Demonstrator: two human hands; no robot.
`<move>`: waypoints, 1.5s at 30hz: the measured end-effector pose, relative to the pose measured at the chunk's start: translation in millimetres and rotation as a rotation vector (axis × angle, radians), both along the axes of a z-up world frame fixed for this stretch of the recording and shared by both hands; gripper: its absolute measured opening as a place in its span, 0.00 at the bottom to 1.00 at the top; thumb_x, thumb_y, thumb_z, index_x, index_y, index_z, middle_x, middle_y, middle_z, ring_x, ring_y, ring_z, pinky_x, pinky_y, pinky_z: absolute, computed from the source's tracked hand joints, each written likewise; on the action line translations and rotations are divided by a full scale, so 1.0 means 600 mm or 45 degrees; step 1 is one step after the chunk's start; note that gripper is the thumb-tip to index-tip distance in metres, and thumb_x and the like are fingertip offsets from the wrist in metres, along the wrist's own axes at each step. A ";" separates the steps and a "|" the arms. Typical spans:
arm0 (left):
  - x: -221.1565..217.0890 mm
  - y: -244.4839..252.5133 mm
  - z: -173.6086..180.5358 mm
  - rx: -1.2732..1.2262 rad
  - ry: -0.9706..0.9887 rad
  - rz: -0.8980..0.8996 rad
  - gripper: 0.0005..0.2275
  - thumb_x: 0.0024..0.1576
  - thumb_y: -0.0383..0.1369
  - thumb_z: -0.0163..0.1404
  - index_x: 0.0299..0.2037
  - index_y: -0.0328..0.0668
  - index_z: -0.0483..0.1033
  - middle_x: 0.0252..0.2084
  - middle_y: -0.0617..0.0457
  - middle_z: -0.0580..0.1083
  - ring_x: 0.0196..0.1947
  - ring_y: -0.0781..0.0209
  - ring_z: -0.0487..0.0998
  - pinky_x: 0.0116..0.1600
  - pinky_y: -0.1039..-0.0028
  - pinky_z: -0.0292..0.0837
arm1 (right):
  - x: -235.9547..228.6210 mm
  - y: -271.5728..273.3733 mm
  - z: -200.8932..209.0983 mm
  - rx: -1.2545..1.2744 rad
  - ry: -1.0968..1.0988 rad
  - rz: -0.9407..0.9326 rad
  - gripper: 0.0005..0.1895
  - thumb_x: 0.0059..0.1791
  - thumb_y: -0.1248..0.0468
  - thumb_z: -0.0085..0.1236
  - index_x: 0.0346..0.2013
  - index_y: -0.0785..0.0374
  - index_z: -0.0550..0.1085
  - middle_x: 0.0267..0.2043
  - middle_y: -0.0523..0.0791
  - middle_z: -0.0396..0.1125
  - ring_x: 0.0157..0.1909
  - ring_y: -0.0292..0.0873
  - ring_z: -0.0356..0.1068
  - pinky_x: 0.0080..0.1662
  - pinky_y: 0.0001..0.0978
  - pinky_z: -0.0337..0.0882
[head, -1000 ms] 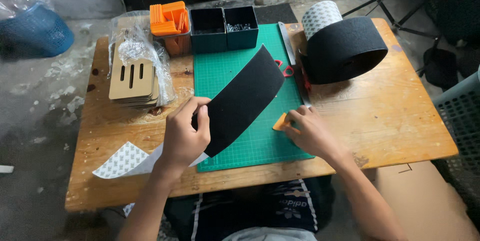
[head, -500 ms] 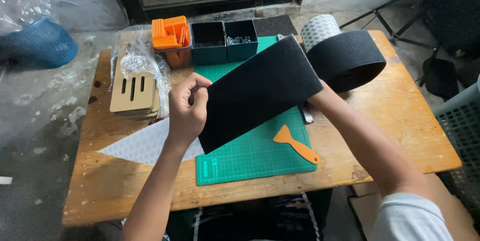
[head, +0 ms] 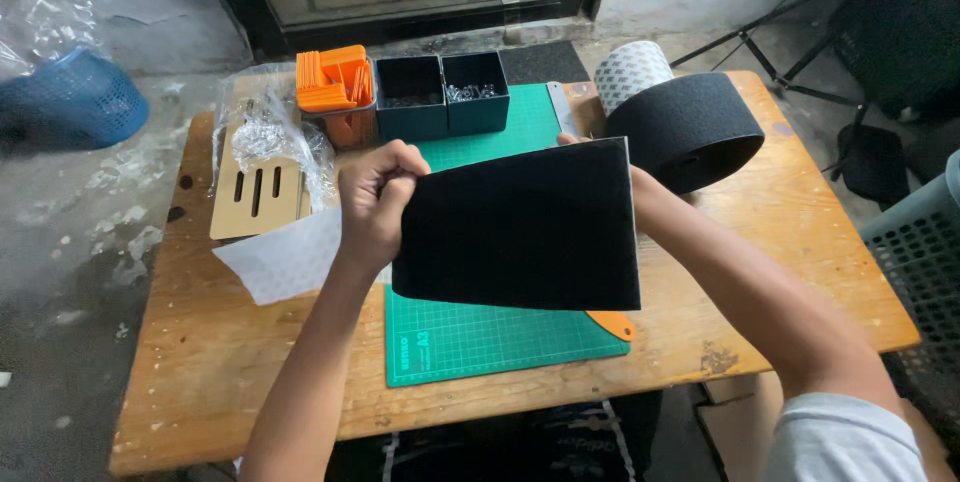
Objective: The person uses a utility knife and a ruler to cut a strip of patterned adhesive tape on a green cutting mat. They then peel the backing off the tape and apply it to a piece of black foam. Finally, they use scissors to trim the edges of the foam to match the tape.
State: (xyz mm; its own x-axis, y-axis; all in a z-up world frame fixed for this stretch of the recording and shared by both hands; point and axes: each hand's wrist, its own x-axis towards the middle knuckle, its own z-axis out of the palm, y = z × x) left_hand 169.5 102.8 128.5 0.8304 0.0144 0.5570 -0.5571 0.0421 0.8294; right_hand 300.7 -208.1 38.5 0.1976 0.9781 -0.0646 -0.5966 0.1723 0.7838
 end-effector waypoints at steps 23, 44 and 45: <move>-0.004 0.010 -0.060 0.514 -0.121 0.277 0.08 0.51 0.22 0.44 0.26 0.42 0.77 0.14 0.52 0.62 0.16 0.60 0.65 0.29 0.74 0.66 | -0.165 0.003 0.056 2.957 3.847 1.512 0.20 0.34 0.78 0.71 0.33 0.72 0.69 0.16 0.46 0.60 0.15 0.38 0.63 0.19 0.23 0.68; -0.075 -0.160 -0.105 -0.053 0.626 -0.795 0.21 0.67 0.38 0.38 0.26 0.33 0.73 0.22 0.50 0.73 0.14 0.69 0.65 0.24 0.80 0.63 | -0.191 0.074 0.062 3.385 3.496 1.241 0.20 0.39 0.70 0.70 0.30 0.55 0.64 0.21 0.33 0.51 0.22 0.26 0.52 0.25 0.18 0.56; -0.077 -0.156 -0.112 -0.053 0.624 -0.795 0.21 0.67 0.38 0.38 0.26 0.33 0.73 0.22 0.50 0.73 0.14 0.69 0.65 0.24 0.80 0.63 | -0.198 0.072 0.069 3.382 3.496 1.242 0.20 0.39 0.70 0.70 0.30 0.55 0.64 0.21 0.33 0.51 0.22 0.26 0.52 0.25 0.18 0.56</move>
